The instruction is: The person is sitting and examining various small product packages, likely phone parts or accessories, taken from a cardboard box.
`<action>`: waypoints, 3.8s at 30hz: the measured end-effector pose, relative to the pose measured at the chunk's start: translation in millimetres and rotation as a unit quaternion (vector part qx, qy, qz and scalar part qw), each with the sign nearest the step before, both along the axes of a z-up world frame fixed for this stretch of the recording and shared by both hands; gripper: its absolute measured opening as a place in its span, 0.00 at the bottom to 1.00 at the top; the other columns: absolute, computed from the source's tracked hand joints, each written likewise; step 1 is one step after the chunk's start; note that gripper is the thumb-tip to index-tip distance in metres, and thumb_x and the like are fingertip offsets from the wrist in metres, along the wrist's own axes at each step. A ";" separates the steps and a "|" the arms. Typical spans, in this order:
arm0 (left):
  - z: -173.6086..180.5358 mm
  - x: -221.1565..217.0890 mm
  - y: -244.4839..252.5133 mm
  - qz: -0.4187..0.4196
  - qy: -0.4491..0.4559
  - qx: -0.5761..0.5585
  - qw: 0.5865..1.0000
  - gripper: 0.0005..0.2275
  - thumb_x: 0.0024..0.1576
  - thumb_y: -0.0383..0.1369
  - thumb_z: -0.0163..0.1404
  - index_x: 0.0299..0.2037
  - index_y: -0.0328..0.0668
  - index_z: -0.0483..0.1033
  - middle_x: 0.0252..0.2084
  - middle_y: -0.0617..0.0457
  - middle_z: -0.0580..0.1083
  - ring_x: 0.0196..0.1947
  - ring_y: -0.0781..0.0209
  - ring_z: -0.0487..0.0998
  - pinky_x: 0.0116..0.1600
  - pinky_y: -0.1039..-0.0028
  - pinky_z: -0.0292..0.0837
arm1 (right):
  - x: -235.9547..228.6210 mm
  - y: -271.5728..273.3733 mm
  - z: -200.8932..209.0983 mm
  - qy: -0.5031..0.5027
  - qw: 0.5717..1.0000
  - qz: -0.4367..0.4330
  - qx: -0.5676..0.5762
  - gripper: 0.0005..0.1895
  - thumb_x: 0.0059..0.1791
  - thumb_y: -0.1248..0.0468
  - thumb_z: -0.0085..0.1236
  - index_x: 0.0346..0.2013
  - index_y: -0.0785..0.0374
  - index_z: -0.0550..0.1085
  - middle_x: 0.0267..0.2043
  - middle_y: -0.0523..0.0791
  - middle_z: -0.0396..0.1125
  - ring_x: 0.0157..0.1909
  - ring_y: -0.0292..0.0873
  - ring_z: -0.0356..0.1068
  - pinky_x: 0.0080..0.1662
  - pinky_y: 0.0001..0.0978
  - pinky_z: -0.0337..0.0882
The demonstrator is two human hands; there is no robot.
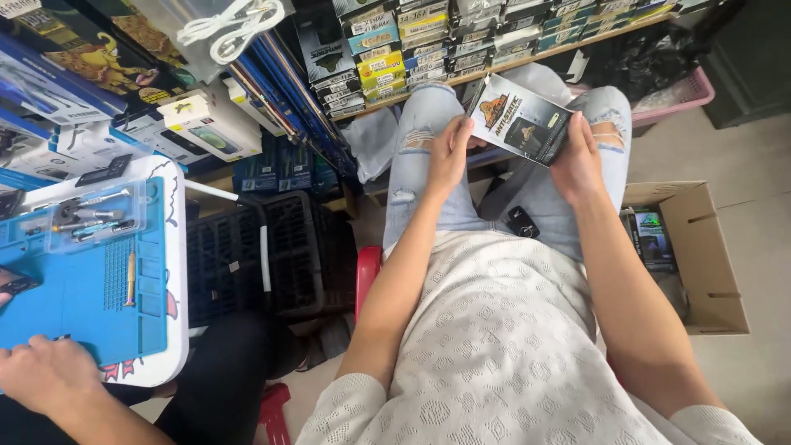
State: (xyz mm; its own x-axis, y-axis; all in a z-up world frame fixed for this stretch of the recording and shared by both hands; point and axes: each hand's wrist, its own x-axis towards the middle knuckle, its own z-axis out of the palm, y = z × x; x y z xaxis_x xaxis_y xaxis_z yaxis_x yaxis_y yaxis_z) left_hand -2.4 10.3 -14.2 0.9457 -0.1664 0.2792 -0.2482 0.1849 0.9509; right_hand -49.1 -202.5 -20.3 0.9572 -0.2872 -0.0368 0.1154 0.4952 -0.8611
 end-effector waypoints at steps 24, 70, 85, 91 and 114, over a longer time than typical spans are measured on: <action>6.1 -5.3 6.3 -0.048 -0.062 0.224 0.971 0.28 0.64 0.54 0.34 0.62 0.40 0.69 0.50 0.52 0.80 0.39 0.66 0.79 0.46 0.79 0.73 | -20.0 -15.2 39.7 0.043 0.990 -0.027 -0.135 0.19 0.56 0.42 0.45 0.51 0.46 0.74 0.48 0.36 0.69 0.47 0.33 0.71 0.43 0.27 0.77; 0.7 -10.7 0.9 0.067 -0.031 0.254 0.964 0.14 0.69 0.29 0.33 0.57 0.29 0.68 0.38 0.34 0.78 0.35 0.45 0.84 0.37 0.64 0.83 | -15.9 -3.2 36.4 0.008 0.984 -0.063 -0.167 0.22 0.60 0.45 0.44 0.59 0.53 0.75 0.50 0.45 0.72 0.51 0.37 0.76 0.54 0.35 0.81; -14.2 -3.3 -7.2 0.101 -0.160 0.254 0.948 0.15 0.70 0.42 0.39 0.58 0.41 0.66 0.42 0.46 0.71 0.40 0.47 0.78 0.44 0.59 0.78 | -24.1 9.1 49.4 -0.018 0.969 -0.101 -0.224 0.22 0.62 0.48 0.42 0.59 0.57 0.75 0.53 0.49 0.69 0.57 0.42 0.70 0.60 0.42 0.75; -25.3 2.6 -11.3 0.036 -0.053 0.326 0.943 0.22 0.70 0.51 0.33 0.57 0.43 0.72 0.48 0.43 0.76 0.51 0.40 0.80 0.53 0.56 0.78 | -16.4 -13.3 35.8 -0.070 0.938 -0.107 -0.321 0.22 0.66 0.51 0.40 0.64 0.62 0.71 0.54 0.52 0.67 0.57 0.42 0.66 0.58 0.43 0.72; -19.8 -11.8 -30.7 -0.152 0.451 -0.089 0.875 0.29 0.59 0.52 0.40 0.65 0.40 0.65 0.60 0.38 0.72 0.52 0.47 0.76 0.51 0.56 0.81 | -39.0 45.7 94.6 -0.238 0.869 -0.010 -0.433 0.29 0.57 0.67 0.56 0.69 0.61 0.54 0.65 0.50 0.51 0.64 0.47 0.56 0.64 0.38 0.60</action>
